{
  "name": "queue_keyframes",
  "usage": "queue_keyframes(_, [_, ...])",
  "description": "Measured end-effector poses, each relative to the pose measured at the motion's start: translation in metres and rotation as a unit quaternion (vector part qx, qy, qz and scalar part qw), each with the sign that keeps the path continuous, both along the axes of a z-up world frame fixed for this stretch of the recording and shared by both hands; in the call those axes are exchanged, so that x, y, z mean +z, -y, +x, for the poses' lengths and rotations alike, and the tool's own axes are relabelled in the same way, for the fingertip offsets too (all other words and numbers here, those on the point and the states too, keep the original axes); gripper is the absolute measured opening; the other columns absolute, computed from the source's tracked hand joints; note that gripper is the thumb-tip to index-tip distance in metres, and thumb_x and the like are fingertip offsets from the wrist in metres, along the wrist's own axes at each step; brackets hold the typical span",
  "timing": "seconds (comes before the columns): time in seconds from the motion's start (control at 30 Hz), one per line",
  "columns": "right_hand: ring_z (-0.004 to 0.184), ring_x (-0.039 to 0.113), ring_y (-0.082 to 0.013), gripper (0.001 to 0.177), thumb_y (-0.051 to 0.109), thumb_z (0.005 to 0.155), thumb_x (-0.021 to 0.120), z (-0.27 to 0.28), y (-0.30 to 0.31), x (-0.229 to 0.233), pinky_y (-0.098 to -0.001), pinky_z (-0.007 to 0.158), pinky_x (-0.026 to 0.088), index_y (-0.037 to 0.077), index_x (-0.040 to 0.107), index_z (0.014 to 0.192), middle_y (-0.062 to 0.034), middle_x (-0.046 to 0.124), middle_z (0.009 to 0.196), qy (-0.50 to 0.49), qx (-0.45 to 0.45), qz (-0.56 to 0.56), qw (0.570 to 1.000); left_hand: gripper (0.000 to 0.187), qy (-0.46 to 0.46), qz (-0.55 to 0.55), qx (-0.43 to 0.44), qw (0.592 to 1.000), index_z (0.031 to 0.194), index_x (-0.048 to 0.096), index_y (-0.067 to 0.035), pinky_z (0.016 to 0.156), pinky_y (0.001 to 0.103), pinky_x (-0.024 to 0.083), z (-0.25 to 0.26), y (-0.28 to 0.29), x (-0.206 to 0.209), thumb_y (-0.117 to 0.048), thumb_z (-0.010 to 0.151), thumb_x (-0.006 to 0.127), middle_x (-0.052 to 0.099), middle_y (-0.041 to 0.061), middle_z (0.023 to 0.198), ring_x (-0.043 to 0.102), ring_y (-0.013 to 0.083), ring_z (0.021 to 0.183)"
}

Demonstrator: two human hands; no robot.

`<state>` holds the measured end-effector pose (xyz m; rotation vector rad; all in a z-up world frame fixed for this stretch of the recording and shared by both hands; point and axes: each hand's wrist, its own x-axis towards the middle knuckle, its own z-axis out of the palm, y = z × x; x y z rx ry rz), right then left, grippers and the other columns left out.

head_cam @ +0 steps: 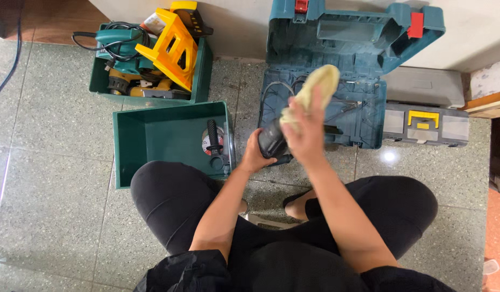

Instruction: The person sits on the floor and organizes tools from a green toolbox into a teal toolbox. They wipe each item with a cloth before placing it into the teal toolbox, including a yellow plastic piece, a black plastic piece, a circular saw blade, a drill, and a drill bit.

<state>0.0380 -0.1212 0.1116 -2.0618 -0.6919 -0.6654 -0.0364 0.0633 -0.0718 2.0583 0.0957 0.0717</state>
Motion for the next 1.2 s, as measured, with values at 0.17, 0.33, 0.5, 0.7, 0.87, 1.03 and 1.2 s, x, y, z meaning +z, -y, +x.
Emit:
queue_keyframes(0.17, [0.138,0.055,-0.0387,0.056,0.004,0.099,0.067,-0.02,-0.007,-0.09,-0.0411,0.116,0.047,0.005,0.052,0.154,-0.0192,0.049,0.152,-0.105,-0.011,0.038,0.994,0.123,-0.007,0.006,0.024,1.0,0.148,0.035,-0.001,0.115,0.045,0.039,0.001,0.003,0.0,-0.02,0.046,0.101,0.049,0.023,0.14,0.047,0.0409,0.134])
queue_keyframes(0.33, [0.125,0.064,-0.0342,0.046,0.002,0.094,0.063,-0.002,0.043,-0.138,-0.0422,0.105,0.052,0.001,0.062,0.14,-0.0224,0.064,0.14,-0.395,-0.02,0.104,0.913,0.122,-0.002,-0.034,0.048,0.998,0.15,0.033,0.001,0.115,0.043,0.041,0.003,-0.008,-0.005,-0.02,0.05,0.099,0.051,0.023,0.14,0.051,0.0378,0.134])
queue_keyframes(0.5, [0.123,0.066,-0.0275,0.044,0.01,0.102,0.062,0.019,0.052,-0.069,-0.0395,0.107,0.051,0.002,0.057,0.145,-0.0142,0.066,0.136,-0.273,-0.095,0.162,0.943,0.124,-0.02,-0.035,0.058,0.997,0.151,0.031,0.0,0.115,0.044,0.04,0.001,-0.009,-0.008,-0.021,0.05,0.1,0.049,0.023,0.141,0.049,0.0382,0.135])
queue_keyframes(0.7, [0.114,0.058,-0.0446,0.028,0.015,0.078,0.08,0.01,-0.009,0.02,-0.0439,0.097,0.05,0.009,0.076,0.105,-0.0227,0.065,0.123,0.014,-0.018,-0.099,0.995,0.121,0.035,0.018,-0.015,0.999,0.147,0.038,-0.005,0.116,0.046,0.039,0.0,0.006,0.003,-0.018,0.045,0.101,0.052,0.02,0.137,0.049,0.0406,0.133])
queue_keyframes(0.87, [0.1,0.065,-0.0348,0.023,0.022,0.081,0.087,0.036,-0.009,0.023,-0.0412,0.088,0.053,0.004,0.077,0.092,-0.0121,0.072,0.104,-0.083,-0.047,-0.107,0.99,0.117,0.002,-0.001,-0.035,0.999,0.147,0.037,-0.004,0.114,0.045,0.04,-0.001,0.013,0.011,-0.017,0.049,0.1,0.05,0.021,0.136,0.048,0.041,0.131])
queue_keyframes(1.03, [0.088,0.071,-0.023,0.027,0.032,0.088,0.075,0.061,0.017,-0.032,-0.0364,0.08,0.059,0.009,0.078,0.104,-0.0093,0.077,0.101,-0.517,0.004,0.346,0.783,0.116,-0.006,0.009,-0.032,0.999,0.147,0.038,-0.005,0.114,0.045,0.041,-0.002,0.016,0.014,-0.016,0.049,0.099,0.051,0.021,0.136,0.048,0.041,0.132])
queue_keyframes(1.2, [0.094,0.071,-0.0228,0.042,0.036,0.096,0.072,0.027,0.029,-0.14,-0.0382,0.084,0.057,0.0,0.072,0.117,-0.0111,0.074,0.109,-0.527,0.038,0.509,0.679,0.117,-0.017,-0.004,-0.033,0.999,0.146,0.038,-0.006,0.113,0.047,0.039,0.0,0.012,0.009,-0.017,0.047,0.1,0.049,0.022,0.139,0.046,0.0422,0.134])
